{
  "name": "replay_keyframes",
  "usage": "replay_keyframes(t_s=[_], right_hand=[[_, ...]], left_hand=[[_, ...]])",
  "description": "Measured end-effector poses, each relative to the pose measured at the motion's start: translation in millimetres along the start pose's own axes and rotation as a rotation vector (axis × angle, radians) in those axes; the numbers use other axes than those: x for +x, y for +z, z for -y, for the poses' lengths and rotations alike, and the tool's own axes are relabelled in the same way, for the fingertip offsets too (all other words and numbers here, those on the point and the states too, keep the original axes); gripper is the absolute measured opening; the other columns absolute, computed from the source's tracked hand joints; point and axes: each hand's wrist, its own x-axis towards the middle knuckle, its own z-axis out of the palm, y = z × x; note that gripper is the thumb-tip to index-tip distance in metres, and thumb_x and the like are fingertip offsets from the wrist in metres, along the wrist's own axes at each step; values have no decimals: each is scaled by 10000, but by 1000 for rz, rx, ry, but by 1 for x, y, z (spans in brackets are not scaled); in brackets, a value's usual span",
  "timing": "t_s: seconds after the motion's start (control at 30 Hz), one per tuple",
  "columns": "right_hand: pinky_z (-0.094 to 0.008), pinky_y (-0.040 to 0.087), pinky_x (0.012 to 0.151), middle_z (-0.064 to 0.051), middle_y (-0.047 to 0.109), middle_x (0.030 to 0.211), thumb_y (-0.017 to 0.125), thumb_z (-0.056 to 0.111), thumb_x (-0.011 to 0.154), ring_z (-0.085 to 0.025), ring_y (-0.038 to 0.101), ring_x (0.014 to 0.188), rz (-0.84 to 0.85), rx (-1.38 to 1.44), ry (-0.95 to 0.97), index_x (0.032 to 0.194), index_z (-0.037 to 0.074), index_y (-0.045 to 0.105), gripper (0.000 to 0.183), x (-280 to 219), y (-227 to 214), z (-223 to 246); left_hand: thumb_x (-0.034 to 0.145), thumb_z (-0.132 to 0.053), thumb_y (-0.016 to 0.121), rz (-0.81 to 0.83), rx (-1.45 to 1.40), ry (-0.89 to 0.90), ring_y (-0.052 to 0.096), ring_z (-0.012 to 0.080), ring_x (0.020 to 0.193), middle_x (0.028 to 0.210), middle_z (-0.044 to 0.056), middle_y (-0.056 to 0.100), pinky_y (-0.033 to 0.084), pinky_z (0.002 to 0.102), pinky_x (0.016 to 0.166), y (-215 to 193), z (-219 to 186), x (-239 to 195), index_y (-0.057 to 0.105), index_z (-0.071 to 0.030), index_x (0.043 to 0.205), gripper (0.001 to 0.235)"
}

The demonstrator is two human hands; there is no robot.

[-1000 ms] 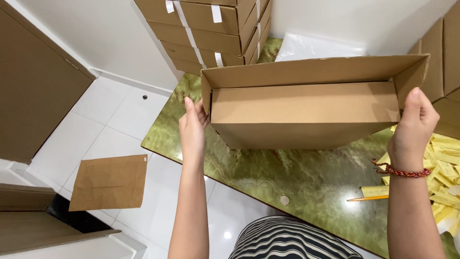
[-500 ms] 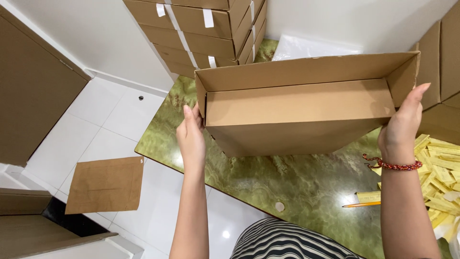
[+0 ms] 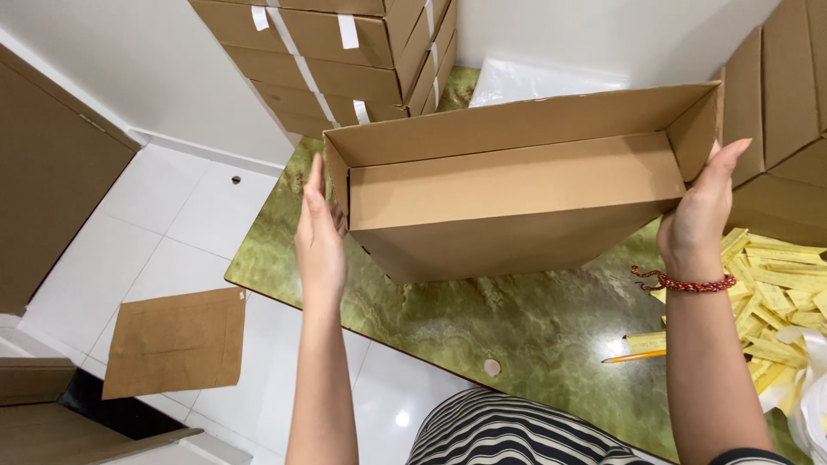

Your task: The person opens a cardboard box on a table, removes a yellow shirt wrapped in bubble wrap, and hangs it on a clothing rack. They then fold the bubble wrap, place it back in the box, close the box, and tie it with a white ribbon.

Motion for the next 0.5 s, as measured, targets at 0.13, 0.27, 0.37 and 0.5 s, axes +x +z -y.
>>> replay_keyframes(t_s=[0.13,0.27,0.37,0.5], right_hand=[[-279,555,1239,17,646,1491,378,762,902,-110,635,1417,-10,-1,35,1463,188,572,826,-4,9,11],[-306,520,1252,-14,584,1559,443,801,892,-133,584,1464,-53,1,51,1540,114,471,945,1,-3,-4],[-425,323,1365,-142,88,1766,482,847,974,-256,201,1658,-116,-24,99,1657,-26,95,1175,16,-42,-50],[-313,582,1196,-60,582,1551,581,810,921,-129,619,1436,-133,17,13,1512,50,446,973,15,-29,-42]], left_hand=[[977,-678,197,64,243,-8,320,209,1623,1748,-35,361,294,421,1258,-2,-11,4,386,-353,1618,743],[940,-719,216,114,241,-18,338,221,1617,1741,-29,373,297,438,1268,-5,-16,3,383,-327,1625,806],[866,-780,179,154,300,-85,363,265,1610,1773,-51,312,346,509,1222,-6,-29,2,288,-395,1649,880],[913,-751,197,185,290,-3,421,251,1584,1740,-48,393,386,460,1201,-9,-28,4,309,-363,1642,834]])
